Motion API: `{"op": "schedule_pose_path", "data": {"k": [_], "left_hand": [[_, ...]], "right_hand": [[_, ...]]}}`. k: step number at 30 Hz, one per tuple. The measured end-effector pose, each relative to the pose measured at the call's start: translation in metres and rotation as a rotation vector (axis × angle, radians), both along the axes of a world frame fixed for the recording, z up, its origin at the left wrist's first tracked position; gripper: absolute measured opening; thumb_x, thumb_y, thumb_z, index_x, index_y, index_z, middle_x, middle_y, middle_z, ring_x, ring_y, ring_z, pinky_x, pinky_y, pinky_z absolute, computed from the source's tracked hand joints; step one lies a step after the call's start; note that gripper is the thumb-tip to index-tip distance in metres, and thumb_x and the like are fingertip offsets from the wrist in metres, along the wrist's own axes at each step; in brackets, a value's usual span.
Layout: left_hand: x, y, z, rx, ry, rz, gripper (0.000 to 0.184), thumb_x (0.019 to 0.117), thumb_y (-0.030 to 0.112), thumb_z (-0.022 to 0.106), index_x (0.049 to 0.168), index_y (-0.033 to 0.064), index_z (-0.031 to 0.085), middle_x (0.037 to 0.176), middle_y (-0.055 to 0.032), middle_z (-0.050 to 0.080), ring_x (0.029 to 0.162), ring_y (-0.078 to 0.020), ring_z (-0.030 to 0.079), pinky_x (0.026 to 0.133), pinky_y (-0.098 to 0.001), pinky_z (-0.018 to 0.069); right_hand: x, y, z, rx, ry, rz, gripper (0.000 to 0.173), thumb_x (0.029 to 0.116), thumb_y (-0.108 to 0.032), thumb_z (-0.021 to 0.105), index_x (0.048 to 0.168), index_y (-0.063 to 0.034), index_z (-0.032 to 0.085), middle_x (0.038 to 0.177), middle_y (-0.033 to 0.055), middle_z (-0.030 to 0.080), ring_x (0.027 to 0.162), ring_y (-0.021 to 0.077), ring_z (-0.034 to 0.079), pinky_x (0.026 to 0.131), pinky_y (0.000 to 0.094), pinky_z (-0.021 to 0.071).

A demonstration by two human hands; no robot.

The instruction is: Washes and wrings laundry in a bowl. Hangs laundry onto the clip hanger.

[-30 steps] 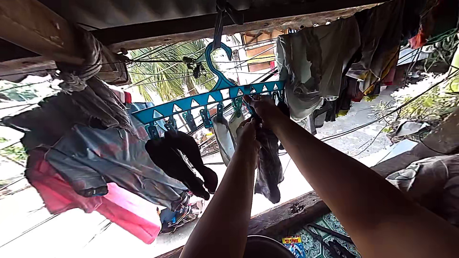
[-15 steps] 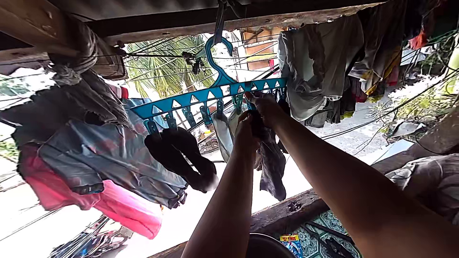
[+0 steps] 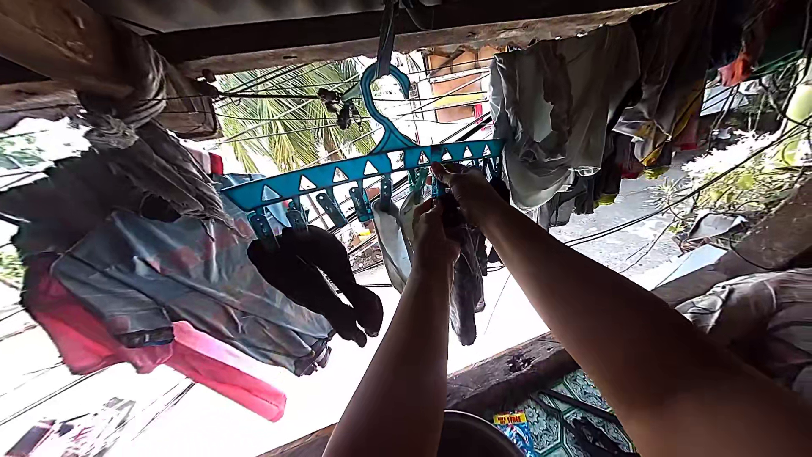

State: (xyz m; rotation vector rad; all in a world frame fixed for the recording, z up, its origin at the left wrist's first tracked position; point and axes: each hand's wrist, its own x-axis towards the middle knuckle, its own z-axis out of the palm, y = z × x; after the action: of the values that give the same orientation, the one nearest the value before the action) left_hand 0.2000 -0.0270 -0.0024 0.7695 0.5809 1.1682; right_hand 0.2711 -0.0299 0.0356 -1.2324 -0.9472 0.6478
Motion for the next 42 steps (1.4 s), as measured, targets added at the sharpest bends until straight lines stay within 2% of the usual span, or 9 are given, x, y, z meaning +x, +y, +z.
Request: {"op": "schedule_pose_path", "data": {"k": [11, 14, 17, 22, 26, 33, 37, 40, 42], "left_hand": [[-0.012, 0.012, 0.016, -0.008, 0.047, -0.119, 0.018, 0.1086, 0.022, 0.043, 0.121, 0.0143, 0.053, 0.095, -0.0031, 0.059, 0.083, -0.0137, 0.061, 0.072, -0.0343, 0.0544], [-0.016, 0.011, 0.014, 0.048, 0.145, -0.186, 0.027, 0.1089, 0.024, 0.044, 0.134, 0.0154, 0.049, 0.101, -0.0054, 0.059, 0.085, -0.0154, 0.061, 0.073, -0.0364, 0.0539], [-0.018, 0.018, -0.008, 0.165, 0.283, -0.179, 0.042, 0.1036, 0.018, 0.057, 0.143, 0.0136, 0.042, 0.102, -0.0107, 0.060, 0.081, -0.0177, 0.062, 0.068, -0.0348, 0.0546], [-0.043, 0.021, -0.069, 0.452, 0.555, -0.096, 0.063, 0.0945, 0.001, 0.067, 0.150, 0.0067, 0.038, 0.139, -0.0174, 0.053, 0.121, -0.0241, 0.058, 0.100, -0.0433, 0.0503], [-0.065, 0.024, -0.110, 0.532, 0.771, -0.021, 0.070, 0.0910, 0.000, 0.069, 0.153, 0.0050, 0.037, 0.147, -0.0210, 0.051, 0.122, -0.0319, 0.061, 0.100, -0.0518, 0.0517], [-0.119, 0.001, -0.137, 0.424, 0.830, -0.140, 0.060, 0.0977, 0.000, 0.062, 0.153, 0.0036, 0.037, 0.155, -0.0207, 0.043, 0.125, -0.0300, 0.059, 0.098, -0.0458, 0.0520], [-0.182, -0.031, -0.166, 0.462, 1.100, -0.301, 0.049, 0.0984, 0.006, 0.066, 0.144, 0.0006, 0.049, 0.144, -0.0235, 0.054, 0.124, -0.0335, 0.061, 0.101, -0.0487, 0.0518], [-0.242, -0.071, -0.219, 0.438, 1.301, -0.644, 0.043, 0.0971, 0.014, 0.070, 0.135, 0.0003, 0.058, 0.128, -0.0220, 0.064, 0.112, -0.0336, 0.066, 0.096, -0.0519, 0.0535], [-0.278, -0.109, -0.263, 0.375, 1.396, -0.864, 0.045, 0.0929, 0.018, 0.076, 0.132, 0.0015, 0.061, 0.120, -0.0201, 0.068, 0.106, -0.0331, 0.069, 0.094, -0.0523, 0.0551]], "right_hand": [[0.008, 0.001, 0.001, -0.022, -0.148, -0.039, 0.034, 0.1061, -0.028, 0.057, 0.126, -0.0019, 0.066, 0.117, 0.0125, 0.069, 0.104, 0.0167, 0.062, 0.091, 0.0386, 0.0476], [0.011, -0.001, -0.003, -0.036, -0.220, -0.027, 0.039, 0.1067, -0.031, 0.056, 0.127, 0.0006, 0.065, 0.122, 0.0171, 0.065, 0.109, 0.0223, 0.061, 0.097, 0.0437, 0.0472], [0.010, -0.006, -0.011, -0.024, -0.225, -0.005, 0.043, 0.1089, -0.032, 0.051, 0.134, 0.0015, 0.062, 0.129, 0.0182, 0.064, 0.114, 0.0223, 0.061, 0.099, 0.0431, 0.0467], [0.006, -0.020, -0.029, 0.034, -0.285, 0.041, 0.047, 0.1102, -0.027, 0.048, 0.144, 0.0048, 0.052, 0.147, 0.0211, 0.054, 0.136, 0.0239, 0.052, 0.113, 0.0419, 0.0399], [-0.004, -0.035, -0.052, 0.059, -0.445, 0.090, 0.059, 0.1077, -0.023, 0.054, 0.158, 0.0001, 0.034, 0.159, 0.0209, 0.042, 0.146, 0.0257, 0.043, 0.120, 0.0408, 0.0345], [-0.010, -0.053, -0.084, 0.118, -0.587, 0.056, 0.053, 0.1050, -0.014, 0.055, 0.154, 0.0007, 0.042, 0.152, 0.0196, 0.051, 0.139, 0.0231, 0.052, 0.117, 0.0359, 0.0386], [-0.035, -0.093, -0.130, 0.120, -0.541, 0.029, 0.034, 0.1031, -0.008, 0.052, 0.135, 0.0017, 0.062, 0.134, 0.0169, 0.065, 0.121, 0.0151, 0.064, 0.104, 0.0290, 0.0503], [-0.070, -0.145, -0.206, -0.161, -0.626, 0.352, 0.021, 0.1005, -0.006, 0.058, 0.115, 0.0016, 0.070, 0.110, 0.0152, 0.073, 0.101, 0.0195, 0.070, 0.093, 0.0385, 0.0563], [-0.099, -0.178, -0.261, -0.467, -0.713, 0.750, 0.021, 0.0997, -0.008, 0.064, 0.118, 0.0006, 0.071, 0.110, 0.0167, 0.073, 0.103, 0.0273, 0.071, 0.098, 0.0474, 0.0539]]}}
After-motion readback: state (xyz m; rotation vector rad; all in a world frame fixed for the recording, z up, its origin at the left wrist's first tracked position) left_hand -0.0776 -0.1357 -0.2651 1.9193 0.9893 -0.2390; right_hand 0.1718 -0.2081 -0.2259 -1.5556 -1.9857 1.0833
